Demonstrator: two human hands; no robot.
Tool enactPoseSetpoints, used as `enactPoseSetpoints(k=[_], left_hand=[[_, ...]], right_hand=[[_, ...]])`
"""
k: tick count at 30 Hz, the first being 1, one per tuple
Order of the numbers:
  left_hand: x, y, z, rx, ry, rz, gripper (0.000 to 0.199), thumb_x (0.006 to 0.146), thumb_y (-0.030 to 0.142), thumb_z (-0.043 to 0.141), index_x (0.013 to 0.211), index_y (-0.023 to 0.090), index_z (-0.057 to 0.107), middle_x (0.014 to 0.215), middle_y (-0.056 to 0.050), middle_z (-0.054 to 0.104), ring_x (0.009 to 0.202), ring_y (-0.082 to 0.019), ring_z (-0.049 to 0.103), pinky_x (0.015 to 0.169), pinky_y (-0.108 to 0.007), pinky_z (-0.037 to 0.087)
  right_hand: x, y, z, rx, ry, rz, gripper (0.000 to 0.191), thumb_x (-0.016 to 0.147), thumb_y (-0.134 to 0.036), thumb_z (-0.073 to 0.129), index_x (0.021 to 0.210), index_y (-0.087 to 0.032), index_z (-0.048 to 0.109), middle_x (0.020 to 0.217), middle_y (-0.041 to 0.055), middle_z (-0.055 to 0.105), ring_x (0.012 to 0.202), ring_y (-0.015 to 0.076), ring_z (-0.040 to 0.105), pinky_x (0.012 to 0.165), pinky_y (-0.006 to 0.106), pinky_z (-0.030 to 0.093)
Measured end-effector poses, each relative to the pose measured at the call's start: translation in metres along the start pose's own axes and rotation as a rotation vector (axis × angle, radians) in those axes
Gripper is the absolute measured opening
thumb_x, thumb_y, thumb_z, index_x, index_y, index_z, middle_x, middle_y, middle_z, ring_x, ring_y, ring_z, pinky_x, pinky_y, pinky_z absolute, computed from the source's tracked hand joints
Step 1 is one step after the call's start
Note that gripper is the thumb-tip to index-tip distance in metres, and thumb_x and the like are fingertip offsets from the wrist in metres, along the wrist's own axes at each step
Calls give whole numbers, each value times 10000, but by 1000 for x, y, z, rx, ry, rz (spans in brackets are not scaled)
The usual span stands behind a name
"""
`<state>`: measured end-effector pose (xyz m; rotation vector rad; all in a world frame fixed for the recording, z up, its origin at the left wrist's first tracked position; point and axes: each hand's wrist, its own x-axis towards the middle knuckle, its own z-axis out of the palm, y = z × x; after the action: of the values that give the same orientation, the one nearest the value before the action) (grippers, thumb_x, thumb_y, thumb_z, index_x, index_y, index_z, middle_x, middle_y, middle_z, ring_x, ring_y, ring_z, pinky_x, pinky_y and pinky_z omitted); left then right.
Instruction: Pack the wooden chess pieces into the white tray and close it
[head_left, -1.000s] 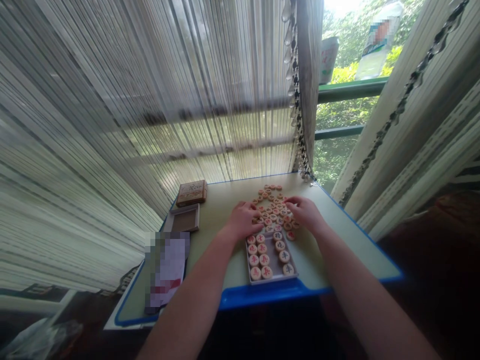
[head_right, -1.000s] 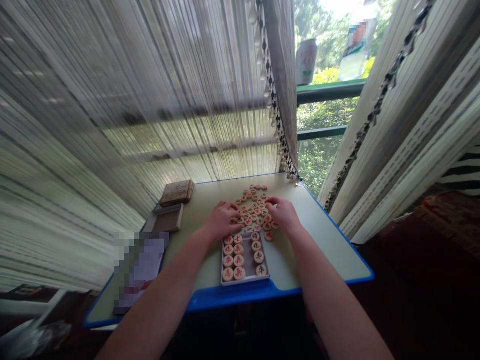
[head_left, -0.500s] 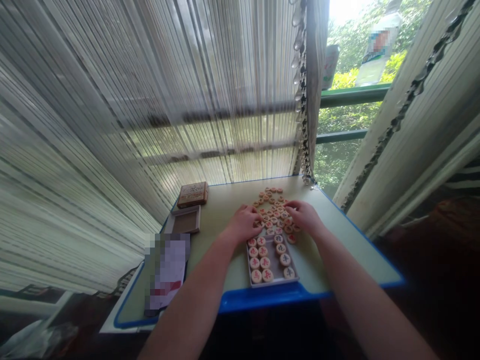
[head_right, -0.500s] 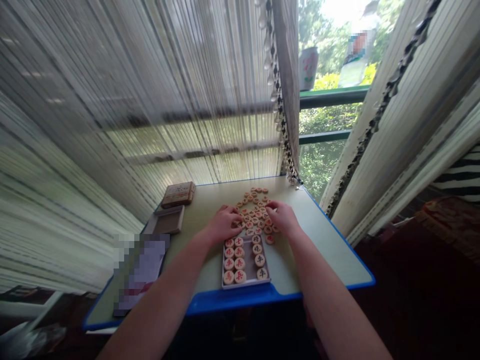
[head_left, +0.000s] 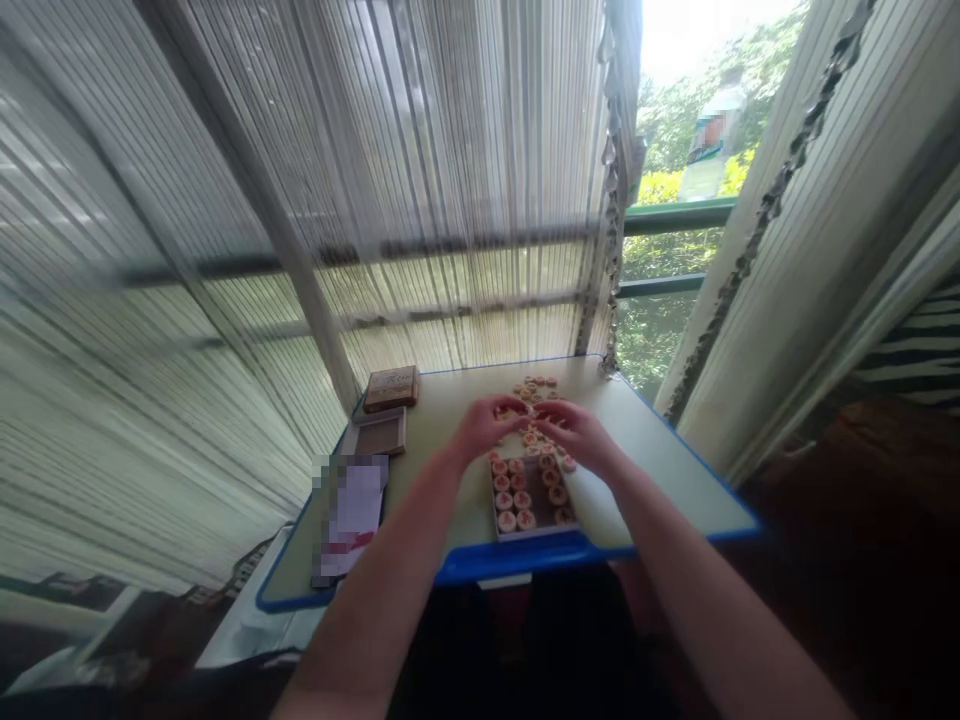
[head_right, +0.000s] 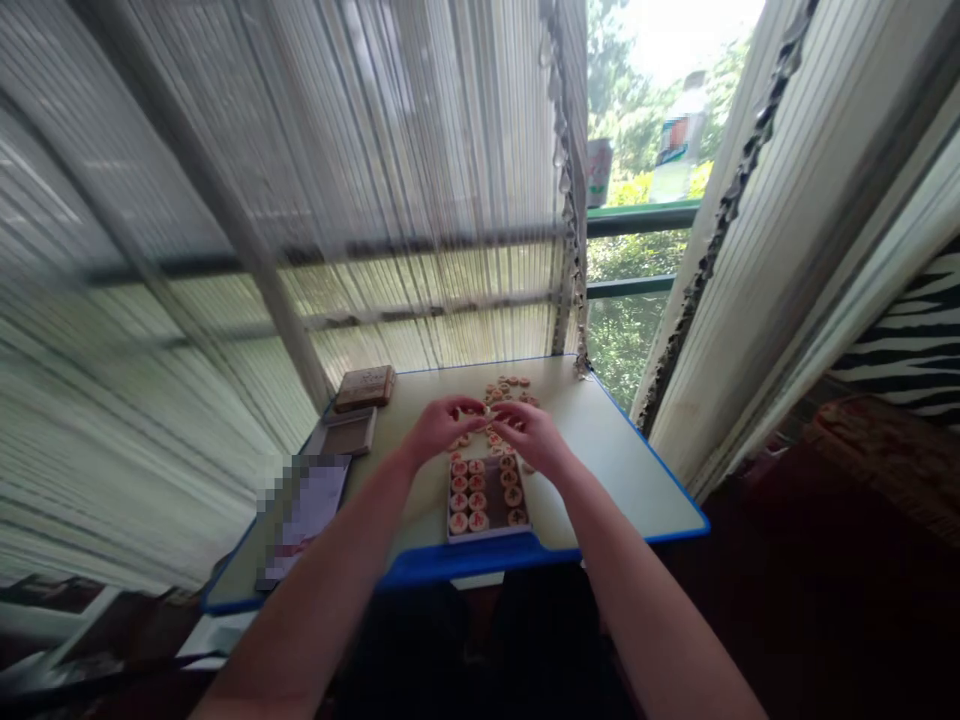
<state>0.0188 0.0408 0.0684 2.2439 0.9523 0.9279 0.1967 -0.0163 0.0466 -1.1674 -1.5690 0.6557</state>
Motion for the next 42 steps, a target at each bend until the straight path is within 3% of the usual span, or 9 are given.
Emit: enactPoseSetpoints(k=[4,6,12,17,20,25,30,34,42], left_hand=[[-17,16,3,-102,-38,63,348,678,398,669,933,162,678,870,-51,681,697,-129,571,613,-236,438],[-30,24,9,-97,-23,117,338,679,393,673,925,162,683,879,-58,674,734,-139,577,630,-239,442],[-66,45,32,4,56,247,282,711,354,659,934,185,689,889,-59,661,824,-161,578,730,-273,456],[-94,57,52,148,153,286,246,718,345,654,922,213,691,883,-52,666,875,-188,563,804,-319,439],[-107,59,64,206,176,285,236,725,338,647,920,210,687,876,-47,675,861,-194,563,803,-336,432],[-117,57,76,197,245,312,248,750,344,620,947,199,663,905,-49,684,888,-194,577,855,-359,419],[-122,51,83,262,318,317,288,745,345,625,982,184,647,928,-60,677,895,-203,562,857,-371,425],[-128,51,87,355,319,299,261,798,335,558,993,190,651,918,-59,666,904,-206,525,848,-377,415],[-129,49,88,443,325,294,262,812,336,540,1008,204,653,897,-56,659,866,-200,498,827,-369,396]], right_hand=[[-26,-15,1,69,93,-4,250,722,-379,614,836,-162,663,788,62,676,676,157,610,619,273,488],[-39,-18,-1,116,82,21,256,708,-389,630,822,-162,660,789,61,680,696,164,616,629,277,487],[-76,-16,-4,298,57,87,311,670,-407,663,866,-165,654,833,57,693,746,170,622,665,292,488],[-106,-10,-8,246,56,76,320,659,-393,667,891,-172,662,927,65,687,815,182,621,731,307,483],[-120,-4,-10,231,30,103,350,662,-392,662,931,-168,658,941,68,683,799,180,619,695,295,483],[-125,2,-12,290,-32,185,383,646,-392,668,949,-158,647,870,58,690,746,171,609,603,264,462],[-120,7,-10,332,-22,205,358,617,-361,687,915,-167,653,904,49,680,775,162,600,639,260,454],[-119,11,-9,330,-80,201,372,619,-373,677,924,-162,652,846,37,671,684,135,577,604,253,437],[-119,8,-15,98,-133,137,395,674,-394,631,981,-146,639,598,-30,538,521,82,453,494,206,373]])
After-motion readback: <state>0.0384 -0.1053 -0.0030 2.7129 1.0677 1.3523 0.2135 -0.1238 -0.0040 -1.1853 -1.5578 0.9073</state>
